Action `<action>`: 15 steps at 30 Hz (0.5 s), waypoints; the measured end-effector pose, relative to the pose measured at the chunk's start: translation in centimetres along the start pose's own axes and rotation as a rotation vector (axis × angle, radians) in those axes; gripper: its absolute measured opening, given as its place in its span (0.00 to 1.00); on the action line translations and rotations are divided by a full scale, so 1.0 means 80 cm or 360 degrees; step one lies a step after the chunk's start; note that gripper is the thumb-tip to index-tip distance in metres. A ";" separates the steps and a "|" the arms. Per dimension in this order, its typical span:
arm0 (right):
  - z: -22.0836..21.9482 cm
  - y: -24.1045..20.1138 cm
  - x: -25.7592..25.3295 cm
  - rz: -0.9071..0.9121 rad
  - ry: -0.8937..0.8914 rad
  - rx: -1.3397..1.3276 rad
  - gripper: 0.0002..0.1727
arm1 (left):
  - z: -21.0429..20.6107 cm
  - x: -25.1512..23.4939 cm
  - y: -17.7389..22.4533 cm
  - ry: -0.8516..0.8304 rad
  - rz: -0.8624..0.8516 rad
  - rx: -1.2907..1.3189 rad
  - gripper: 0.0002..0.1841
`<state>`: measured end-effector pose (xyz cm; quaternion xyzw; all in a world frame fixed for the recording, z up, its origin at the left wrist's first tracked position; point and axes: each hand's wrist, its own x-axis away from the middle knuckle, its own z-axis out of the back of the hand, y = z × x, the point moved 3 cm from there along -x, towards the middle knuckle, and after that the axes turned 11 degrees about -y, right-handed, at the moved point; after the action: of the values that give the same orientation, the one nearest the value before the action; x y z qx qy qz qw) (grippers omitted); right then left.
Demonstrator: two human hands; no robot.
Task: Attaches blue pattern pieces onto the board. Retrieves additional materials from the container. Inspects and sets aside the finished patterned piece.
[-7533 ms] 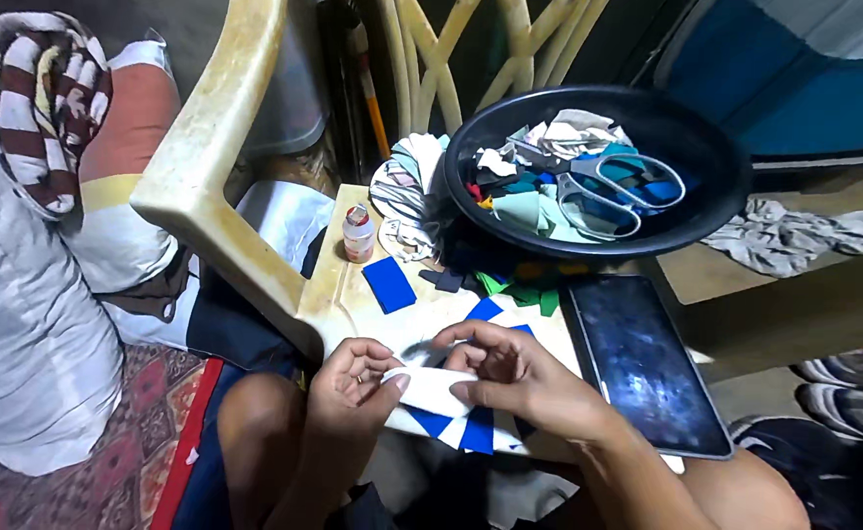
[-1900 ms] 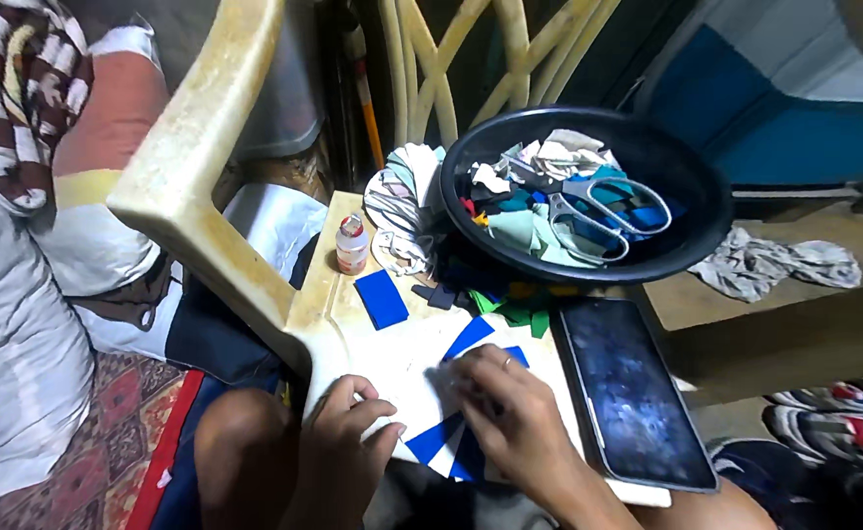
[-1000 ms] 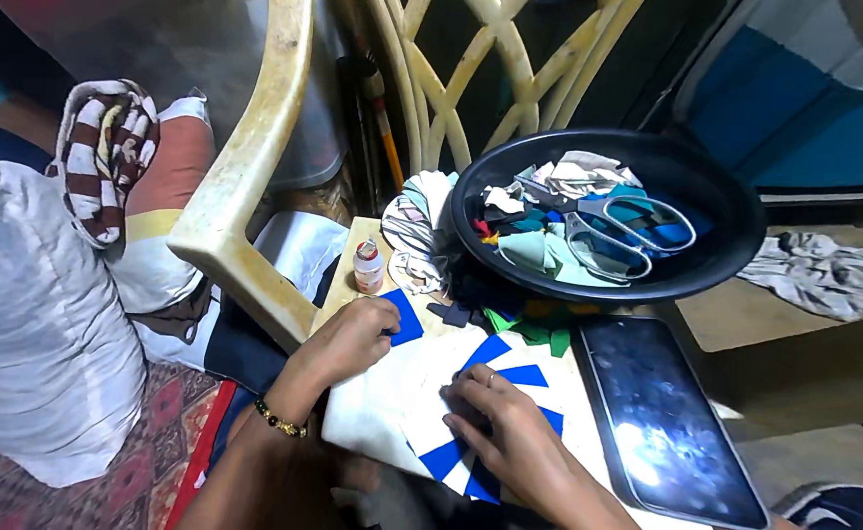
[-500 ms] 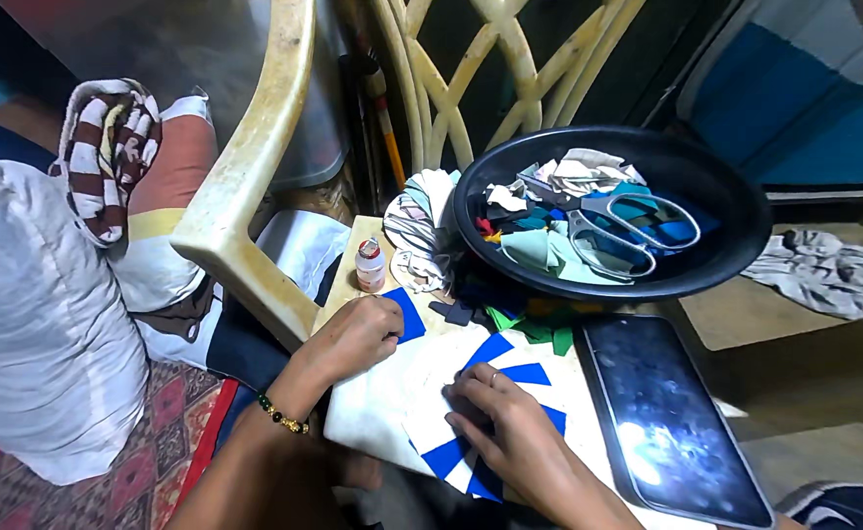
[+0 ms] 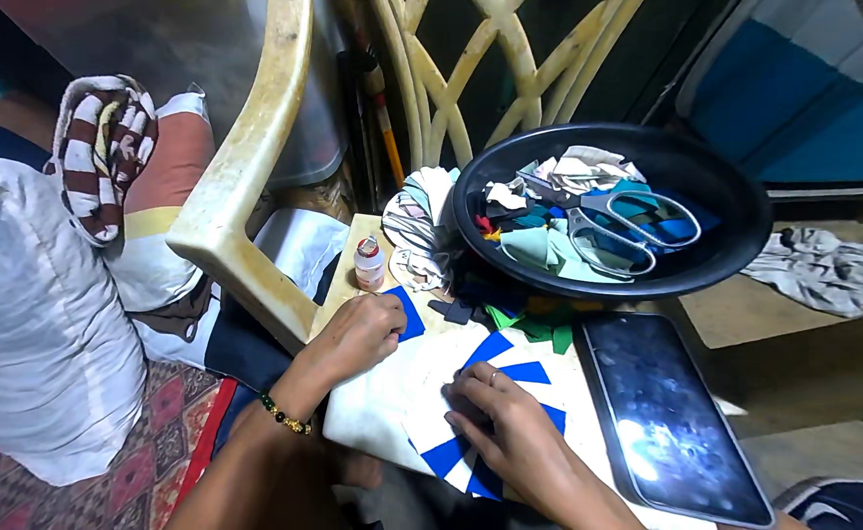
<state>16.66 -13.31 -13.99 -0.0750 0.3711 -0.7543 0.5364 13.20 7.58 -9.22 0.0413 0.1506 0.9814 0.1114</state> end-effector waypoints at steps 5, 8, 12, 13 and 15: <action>-0.001 0.000 0.000 -0.0003 0.0000 0.0002 0.10 | -0.002 -0.001 -0.001 0.0091 -0.0073 -0.0038 0.05; 0.000 -0.001 0.000 0.0001 0.0006 -0.0002 0.10 | -0.004 -0.001 -0.002 0.0092 -0.0075 -0.0038 0.07; 0.000 -0.001 0.000 -0.0002 -0.0008 0.0003 0.11 | -0.003 0.000 -0.005 0.0076 0.0009 0.0046 0.08; 0.000 -0.001 0.000 -0.0003 -0.0011 0.0002 0.10 | -0.003 0.000 -0.005 0.0065 0.0025 0.0059 0.08; 0.000 -0.001 0.000 -0.0006 -0.0012 -0.0004 0.10 | -0.004 0.000 -0.005 0.0058 0.0023 0.0068 0.08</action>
<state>16.59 -13.32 -13.97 -0.0791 0.3698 -0.7547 0.5362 13.22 7.87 -9.61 0.0269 0.1731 0.9794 0.1006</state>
